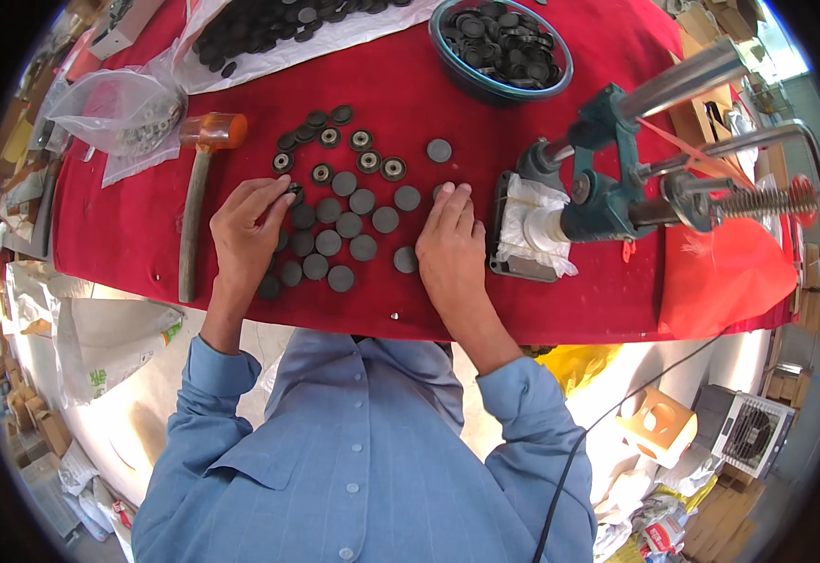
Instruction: The person sorts and arranges small circular rubber or plastic parts by hand, taking them from a storage bag and placing them onto a table.
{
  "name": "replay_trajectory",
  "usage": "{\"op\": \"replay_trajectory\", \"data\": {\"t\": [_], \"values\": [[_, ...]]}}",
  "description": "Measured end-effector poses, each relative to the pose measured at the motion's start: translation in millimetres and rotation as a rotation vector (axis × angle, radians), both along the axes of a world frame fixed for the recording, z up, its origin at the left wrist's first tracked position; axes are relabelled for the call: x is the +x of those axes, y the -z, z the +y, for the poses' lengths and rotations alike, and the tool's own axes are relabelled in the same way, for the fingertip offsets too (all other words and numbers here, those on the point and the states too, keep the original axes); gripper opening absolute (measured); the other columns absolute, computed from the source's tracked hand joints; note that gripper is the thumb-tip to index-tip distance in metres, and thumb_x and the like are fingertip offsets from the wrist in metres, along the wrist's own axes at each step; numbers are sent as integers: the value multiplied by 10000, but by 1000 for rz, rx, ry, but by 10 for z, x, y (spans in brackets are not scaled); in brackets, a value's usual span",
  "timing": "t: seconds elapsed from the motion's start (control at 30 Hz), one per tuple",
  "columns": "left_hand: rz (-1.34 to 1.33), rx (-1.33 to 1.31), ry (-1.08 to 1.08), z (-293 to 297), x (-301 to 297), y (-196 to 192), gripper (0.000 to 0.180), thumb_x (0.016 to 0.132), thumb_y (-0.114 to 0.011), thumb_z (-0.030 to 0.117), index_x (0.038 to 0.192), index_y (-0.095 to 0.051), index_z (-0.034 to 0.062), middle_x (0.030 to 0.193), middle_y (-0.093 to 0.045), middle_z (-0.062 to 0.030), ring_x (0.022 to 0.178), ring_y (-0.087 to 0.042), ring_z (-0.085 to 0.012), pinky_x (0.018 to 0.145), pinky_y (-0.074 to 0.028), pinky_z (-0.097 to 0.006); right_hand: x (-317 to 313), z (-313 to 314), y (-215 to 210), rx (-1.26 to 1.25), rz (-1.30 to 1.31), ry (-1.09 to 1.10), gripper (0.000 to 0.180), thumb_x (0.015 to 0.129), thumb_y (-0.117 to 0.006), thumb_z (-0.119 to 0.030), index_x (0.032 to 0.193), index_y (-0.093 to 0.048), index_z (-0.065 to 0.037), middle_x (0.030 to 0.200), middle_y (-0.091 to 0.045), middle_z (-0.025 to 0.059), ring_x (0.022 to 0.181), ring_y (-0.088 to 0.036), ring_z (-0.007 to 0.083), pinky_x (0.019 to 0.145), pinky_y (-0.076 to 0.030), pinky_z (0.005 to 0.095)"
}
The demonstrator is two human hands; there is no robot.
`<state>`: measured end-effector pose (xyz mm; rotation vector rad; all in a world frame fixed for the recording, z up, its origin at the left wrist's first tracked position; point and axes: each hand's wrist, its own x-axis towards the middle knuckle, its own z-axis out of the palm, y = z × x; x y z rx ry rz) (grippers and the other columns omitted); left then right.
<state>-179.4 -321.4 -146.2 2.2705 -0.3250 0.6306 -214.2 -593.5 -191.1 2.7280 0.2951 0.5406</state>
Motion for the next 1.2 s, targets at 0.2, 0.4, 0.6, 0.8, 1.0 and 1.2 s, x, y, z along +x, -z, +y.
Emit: {"op": "replay_trajectory", "data": {"t": [0.2, 0.4, 0.6, 0.8, 1.0, 1.2], "values": [[-8, -45, -14, 15, -21, -116, 216, 858, -811, 11, 1073, -796, 27, 998, -766, -128, 869, -759, -262, 742, -611, -332, 184, -262, -299, 646, 164, -107, 430, 894, -687, -39, 1321, -648, -1, 1272, -690, 126, 1091, -667, 337, 854, -602, 425], [10, -55, -12, 33, -77, -145, 225, 853, -812, 4, 1076, -792, 23, 1003, -769, -124, 895, -762, -260, 773, -612, -326, 306, -371, -220, 832, 175, -176, 445, 845, -775, -46, 1278, -673, -31, 1211, -694, 156, 1046, -667, 365, 877, -569, 449], [51, -72, -28, 66, -85, -152, 225, 852, -812, -2, 1074, -792, 24, 1004, -770, -124, 900, -764, -256, 781, -615, -330, 301, -275, -360, 1141, 274, -50, 377, 826, -782, -13, 1190, -684, -27, 1124, -692, 174, 1025, -673, 385, 871, -559, 442], [42, -86, -5, 29, -73, -119, 239, 868, -808, -1, 1106, -798, 21, 1012, -773, -112, 897, -748, -202, 736, -582, -297, 287, -303, -250, 937, 184, -126, 337, 845, -794, -21, 1170, -703, -26, 1136, -713, 152, 984, -710, 340, 773, -592, 402], [37, -86, 2, 26, -61, -115, 240, 862, -809, -11, 1099, -801, 20, 1012, -773, -118, 899, -750, -204, 746, -585, -293, 227, -321, -139, 795, 95, -201, 357, 853, -782, -24, 1205, -722, -33, 1193, -724, 138, 1031, -705, 358, 892, -575, 415], [24, -68, -1, 37, 8, -119, 224, 853, -811, -8, 1075, -800, 21, 1011, -770, -128, 906, -759, -239, 773, -606, -317, 53, -272, -33, 462, 47, -195, 499, 869, -693, -57, 1365, -653, -15, 1423, -646, 160, 1155, -692, 310, 922, -573, 419]]}}
